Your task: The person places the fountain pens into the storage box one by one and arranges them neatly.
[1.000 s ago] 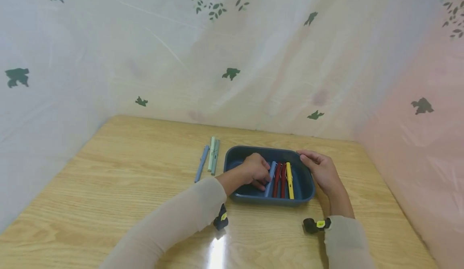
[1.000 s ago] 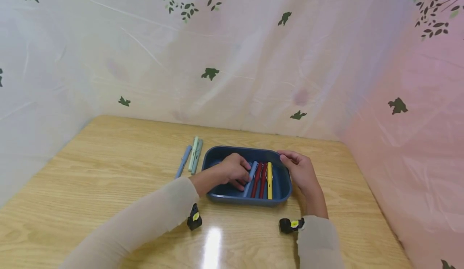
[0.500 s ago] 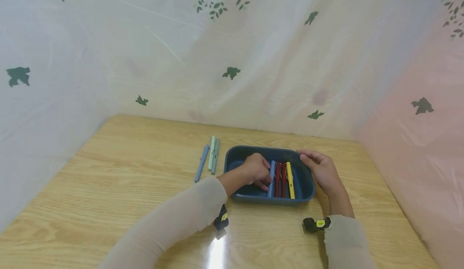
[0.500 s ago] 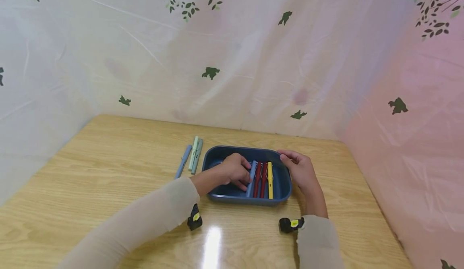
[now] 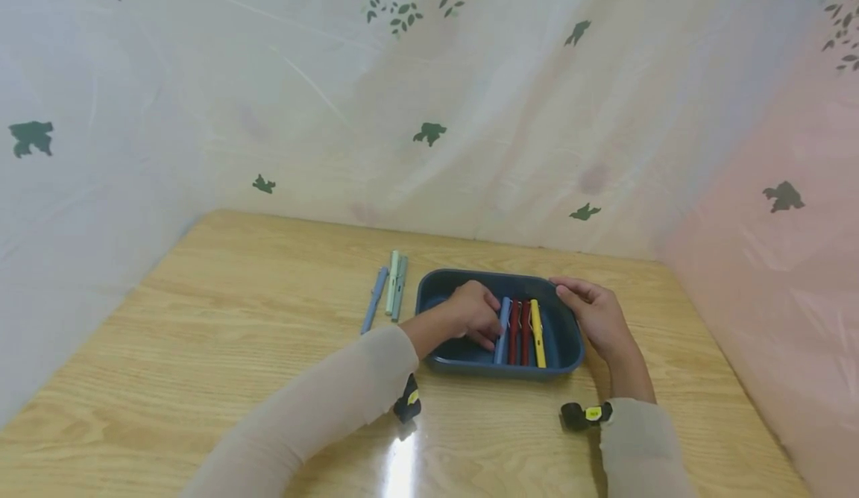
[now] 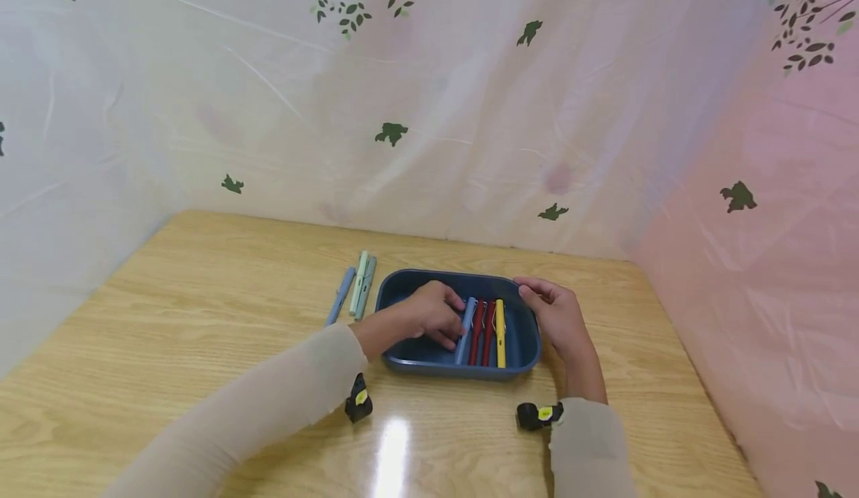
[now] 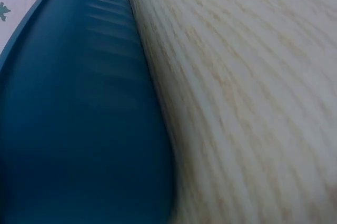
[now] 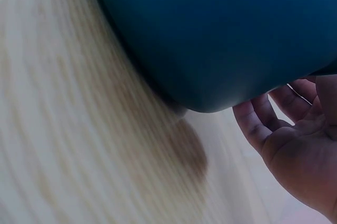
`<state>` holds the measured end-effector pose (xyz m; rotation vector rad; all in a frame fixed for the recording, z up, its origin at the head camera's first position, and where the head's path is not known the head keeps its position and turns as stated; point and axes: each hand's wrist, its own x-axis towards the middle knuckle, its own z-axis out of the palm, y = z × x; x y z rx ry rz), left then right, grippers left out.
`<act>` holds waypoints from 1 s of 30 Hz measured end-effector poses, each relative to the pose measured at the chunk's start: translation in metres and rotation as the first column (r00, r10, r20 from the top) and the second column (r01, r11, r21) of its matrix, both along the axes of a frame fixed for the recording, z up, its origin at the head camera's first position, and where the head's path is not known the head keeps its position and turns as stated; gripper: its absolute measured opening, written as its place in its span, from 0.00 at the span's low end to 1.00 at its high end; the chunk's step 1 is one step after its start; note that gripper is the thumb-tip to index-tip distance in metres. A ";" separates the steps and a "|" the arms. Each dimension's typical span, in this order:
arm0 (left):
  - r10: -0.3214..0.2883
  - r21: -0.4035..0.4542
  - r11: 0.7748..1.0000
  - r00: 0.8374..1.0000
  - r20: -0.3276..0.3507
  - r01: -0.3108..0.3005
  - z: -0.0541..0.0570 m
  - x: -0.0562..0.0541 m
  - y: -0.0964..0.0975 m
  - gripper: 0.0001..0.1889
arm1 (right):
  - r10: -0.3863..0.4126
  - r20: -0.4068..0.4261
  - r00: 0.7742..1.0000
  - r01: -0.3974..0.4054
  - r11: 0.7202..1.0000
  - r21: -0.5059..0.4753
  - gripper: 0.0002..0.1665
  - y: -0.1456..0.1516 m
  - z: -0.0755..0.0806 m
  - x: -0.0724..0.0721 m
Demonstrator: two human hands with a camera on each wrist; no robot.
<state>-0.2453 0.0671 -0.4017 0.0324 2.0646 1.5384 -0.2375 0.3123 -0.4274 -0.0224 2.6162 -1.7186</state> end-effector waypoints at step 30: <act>-0.074 -0.017 0.997 0.981 -0.179 0.072 0.054 -0.021 -0.090 0.22 | -0.010 0.014 1.000 0.010 1.000 -0.007 0.33 -0.003 0.001 0.009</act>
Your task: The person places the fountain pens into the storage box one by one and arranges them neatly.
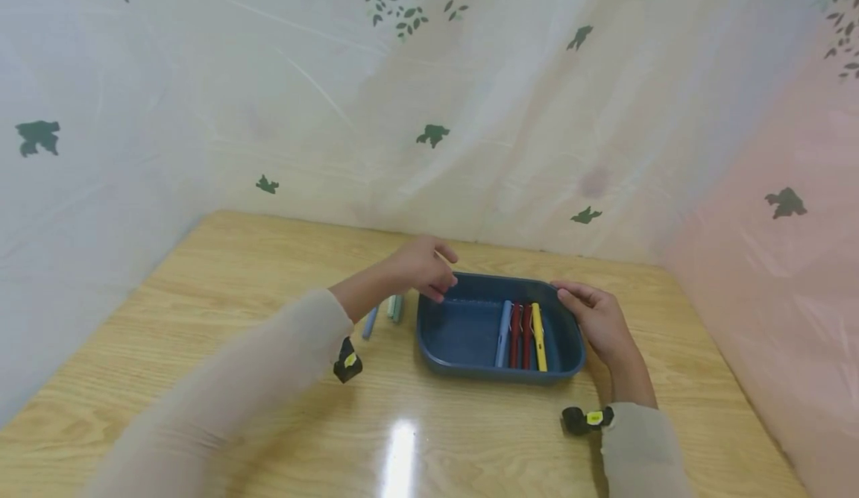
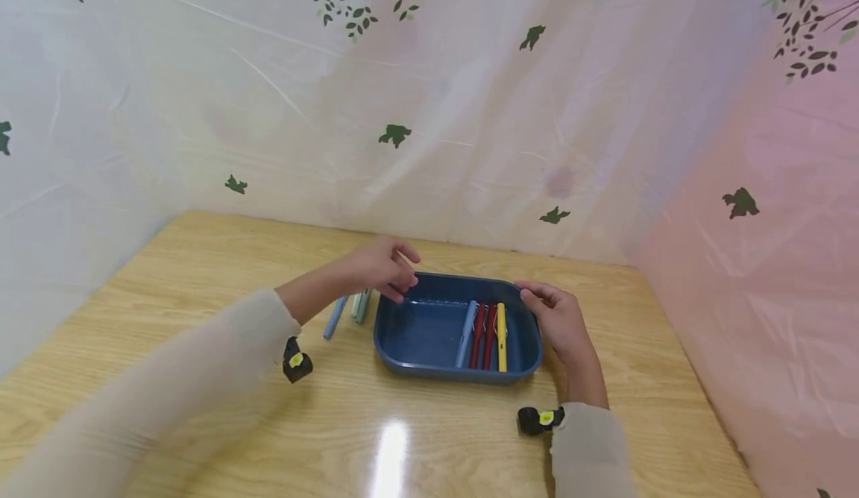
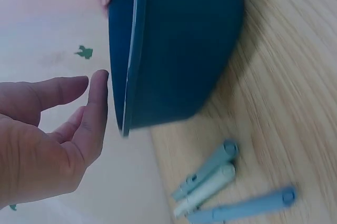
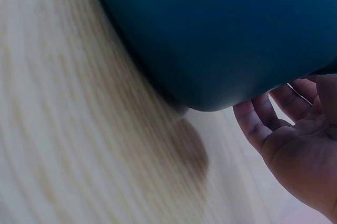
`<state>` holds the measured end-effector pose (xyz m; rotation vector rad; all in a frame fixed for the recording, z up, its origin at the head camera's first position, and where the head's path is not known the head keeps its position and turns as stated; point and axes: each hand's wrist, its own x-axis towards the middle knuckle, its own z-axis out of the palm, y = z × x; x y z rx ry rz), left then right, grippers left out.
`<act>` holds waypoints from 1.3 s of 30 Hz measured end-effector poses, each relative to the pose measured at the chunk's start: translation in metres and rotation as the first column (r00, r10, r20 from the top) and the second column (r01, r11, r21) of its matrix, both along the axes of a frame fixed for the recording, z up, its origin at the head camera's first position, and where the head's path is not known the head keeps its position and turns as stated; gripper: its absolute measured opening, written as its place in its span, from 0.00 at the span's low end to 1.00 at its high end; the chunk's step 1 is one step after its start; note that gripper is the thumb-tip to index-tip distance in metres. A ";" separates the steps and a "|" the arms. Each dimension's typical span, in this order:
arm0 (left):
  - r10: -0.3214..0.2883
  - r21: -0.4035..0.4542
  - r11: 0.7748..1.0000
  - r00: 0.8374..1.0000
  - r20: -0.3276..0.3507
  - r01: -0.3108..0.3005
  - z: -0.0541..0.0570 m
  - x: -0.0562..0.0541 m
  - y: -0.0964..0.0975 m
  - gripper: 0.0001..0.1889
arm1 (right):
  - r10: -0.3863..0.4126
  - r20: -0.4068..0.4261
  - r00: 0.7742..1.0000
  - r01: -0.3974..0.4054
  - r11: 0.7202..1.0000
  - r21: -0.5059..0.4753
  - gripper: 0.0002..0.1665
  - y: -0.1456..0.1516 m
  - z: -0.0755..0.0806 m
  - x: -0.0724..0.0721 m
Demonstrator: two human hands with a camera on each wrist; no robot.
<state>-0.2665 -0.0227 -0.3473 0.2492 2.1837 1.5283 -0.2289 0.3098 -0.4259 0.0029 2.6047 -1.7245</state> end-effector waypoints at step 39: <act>0.104 -0.282 0.950 0.988 -0.110 -0.132 -0.057 -0.009 -0.099 0.24 | -0.021 -0.010 1.000 0.021 1.000 0.018 0.32 -0.001 -0.003 -0.002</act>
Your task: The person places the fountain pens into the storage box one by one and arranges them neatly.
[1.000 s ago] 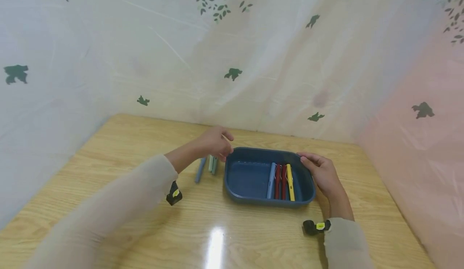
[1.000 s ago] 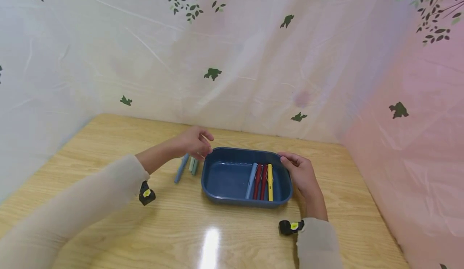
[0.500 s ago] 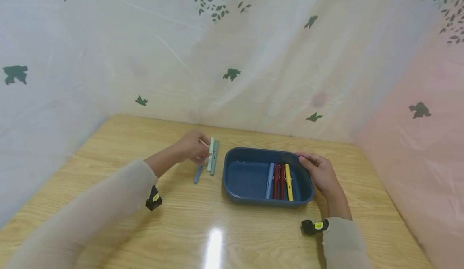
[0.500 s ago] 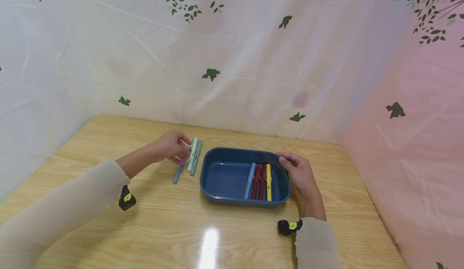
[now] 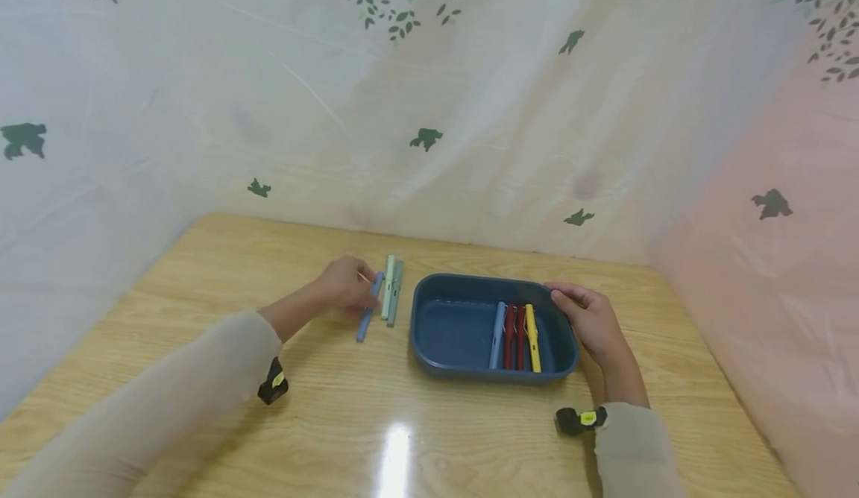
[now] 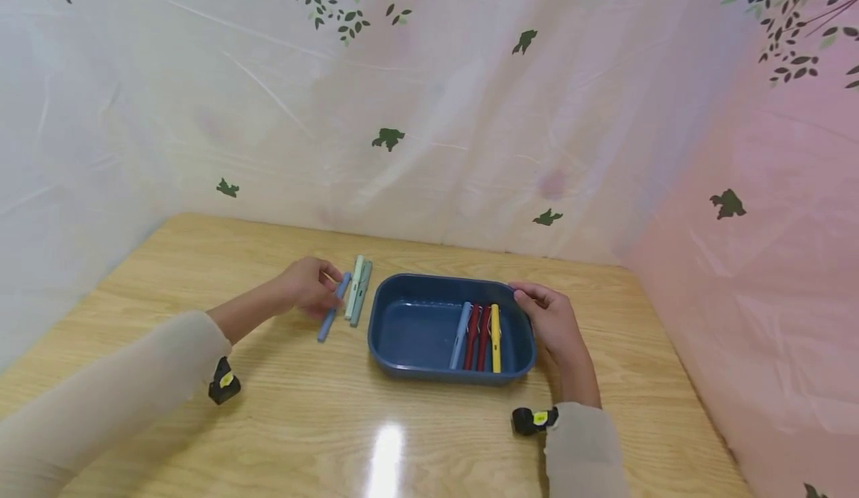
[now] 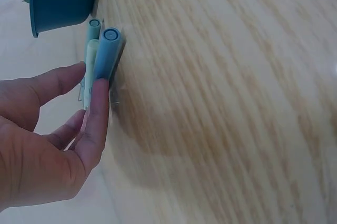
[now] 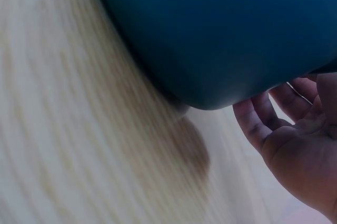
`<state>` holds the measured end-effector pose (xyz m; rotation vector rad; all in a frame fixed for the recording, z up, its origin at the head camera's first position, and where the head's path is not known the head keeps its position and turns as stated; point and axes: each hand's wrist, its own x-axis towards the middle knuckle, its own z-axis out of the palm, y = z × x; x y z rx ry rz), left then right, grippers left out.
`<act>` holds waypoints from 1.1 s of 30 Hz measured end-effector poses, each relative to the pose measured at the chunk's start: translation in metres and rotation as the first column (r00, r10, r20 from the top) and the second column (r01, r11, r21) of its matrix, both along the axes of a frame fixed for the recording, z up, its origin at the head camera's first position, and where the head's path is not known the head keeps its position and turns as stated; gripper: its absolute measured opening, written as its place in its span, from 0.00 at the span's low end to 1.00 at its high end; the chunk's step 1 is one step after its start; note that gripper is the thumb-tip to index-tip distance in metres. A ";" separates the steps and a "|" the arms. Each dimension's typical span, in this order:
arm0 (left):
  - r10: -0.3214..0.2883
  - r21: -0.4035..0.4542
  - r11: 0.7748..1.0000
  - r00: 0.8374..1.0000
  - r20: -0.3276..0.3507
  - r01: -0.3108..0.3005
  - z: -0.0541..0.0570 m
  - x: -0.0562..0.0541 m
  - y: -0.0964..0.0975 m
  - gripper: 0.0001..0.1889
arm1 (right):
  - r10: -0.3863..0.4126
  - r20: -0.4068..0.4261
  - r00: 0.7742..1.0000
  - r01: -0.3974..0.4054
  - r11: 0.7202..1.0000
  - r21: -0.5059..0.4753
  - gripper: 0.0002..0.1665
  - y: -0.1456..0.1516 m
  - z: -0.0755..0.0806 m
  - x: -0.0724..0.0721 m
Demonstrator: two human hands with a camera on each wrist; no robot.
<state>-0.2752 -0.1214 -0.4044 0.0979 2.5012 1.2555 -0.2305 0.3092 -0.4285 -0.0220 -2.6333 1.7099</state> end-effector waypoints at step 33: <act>-0.063 -0.153 0.987 0.996 -0.068 0.052 0.003 0.001 -0.009 0.27 | 0.011 -0.005 1.000 -0.011 1.000 -0.028 0.32 0.001 -0.002 0.001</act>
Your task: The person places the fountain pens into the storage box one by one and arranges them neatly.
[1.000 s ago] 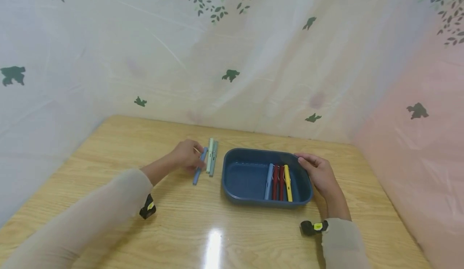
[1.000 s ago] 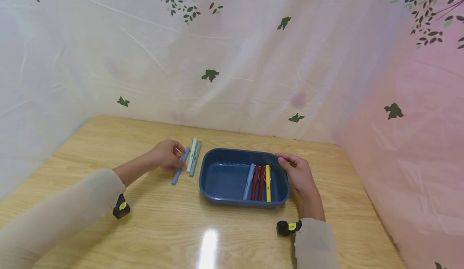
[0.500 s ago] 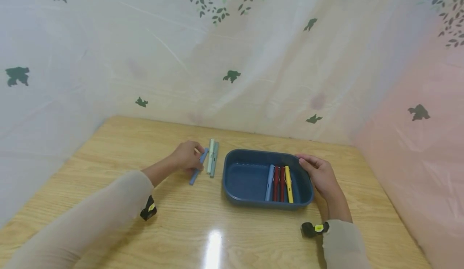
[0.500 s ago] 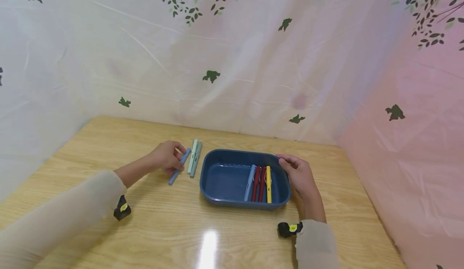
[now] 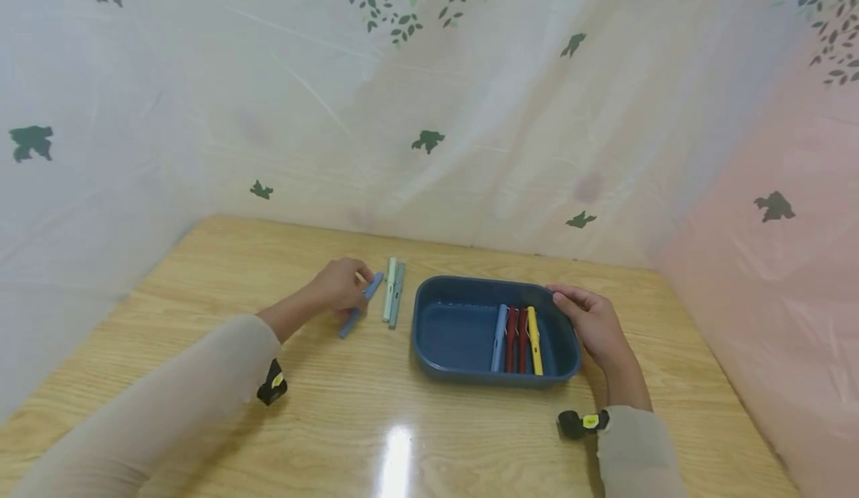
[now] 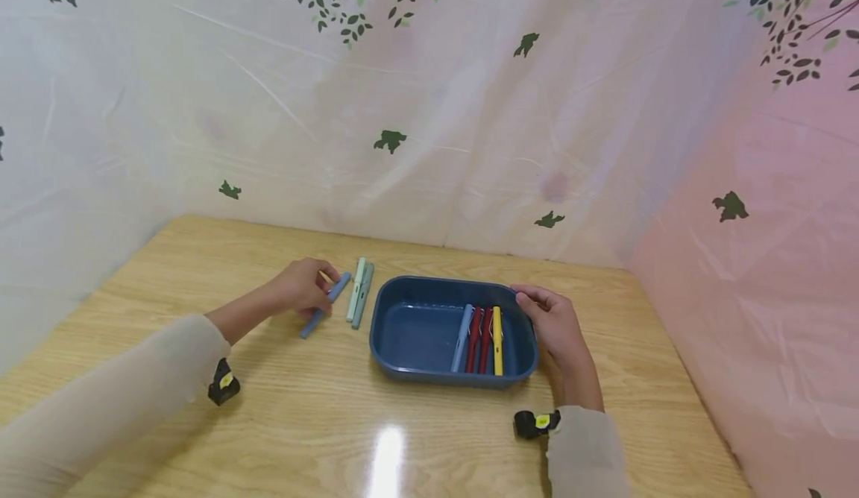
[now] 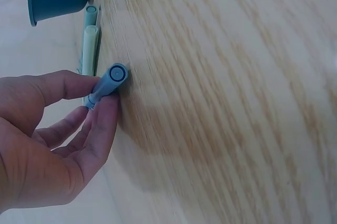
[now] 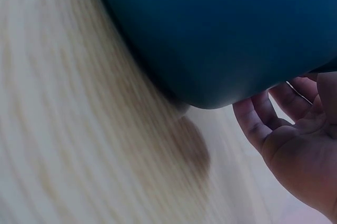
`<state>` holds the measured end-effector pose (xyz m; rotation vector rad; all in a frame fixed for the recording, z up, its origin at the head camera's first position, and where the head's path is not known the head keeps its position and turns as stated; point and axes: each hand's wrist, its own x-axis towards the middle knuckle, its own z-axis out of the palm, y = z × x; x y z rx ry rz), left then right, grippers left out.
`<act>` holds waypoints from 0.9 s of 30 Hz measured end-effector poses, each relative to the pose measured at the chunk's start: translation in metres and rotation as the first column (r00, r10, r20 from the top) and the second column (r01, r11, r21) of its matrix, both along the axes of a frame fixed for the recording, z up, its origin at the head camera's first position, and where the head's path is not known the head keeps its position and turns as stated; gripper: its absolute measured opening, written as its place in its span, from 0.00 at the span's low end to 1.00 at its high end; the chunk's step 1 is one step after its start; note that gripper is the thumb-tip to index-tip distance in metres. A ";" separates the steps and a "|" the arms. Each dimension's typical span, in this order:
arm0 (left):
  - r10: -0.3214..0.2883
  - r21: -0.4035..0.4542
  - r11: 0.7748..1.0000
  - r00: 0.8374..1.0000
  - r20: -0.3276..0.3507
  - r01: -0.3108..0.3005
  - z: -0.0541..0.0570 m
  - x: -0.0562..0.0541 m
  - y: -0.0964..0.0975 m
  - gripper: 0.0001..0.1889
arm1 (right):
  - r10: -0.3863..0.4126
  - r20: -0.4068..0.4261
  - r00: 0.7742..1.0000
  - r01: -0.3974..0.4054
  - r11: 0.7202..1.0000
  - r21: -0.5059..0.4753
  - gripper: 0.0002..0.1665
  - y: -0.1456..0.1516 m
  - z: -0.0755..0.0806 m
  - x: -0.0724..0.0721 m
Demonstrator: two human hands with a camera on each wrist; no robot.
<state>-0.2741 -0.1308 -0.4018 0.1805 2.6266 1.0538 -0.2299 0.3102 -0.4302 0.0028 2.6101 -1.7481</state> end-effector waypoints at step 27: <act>-0.045 0.125 0.992 0.996 0.079 0.035 0.002 -0.010 -0.023 0.28 | 0.003 0.001 1.000 -0.003 1.000 0.017 0.34 0.000 0.001 0.001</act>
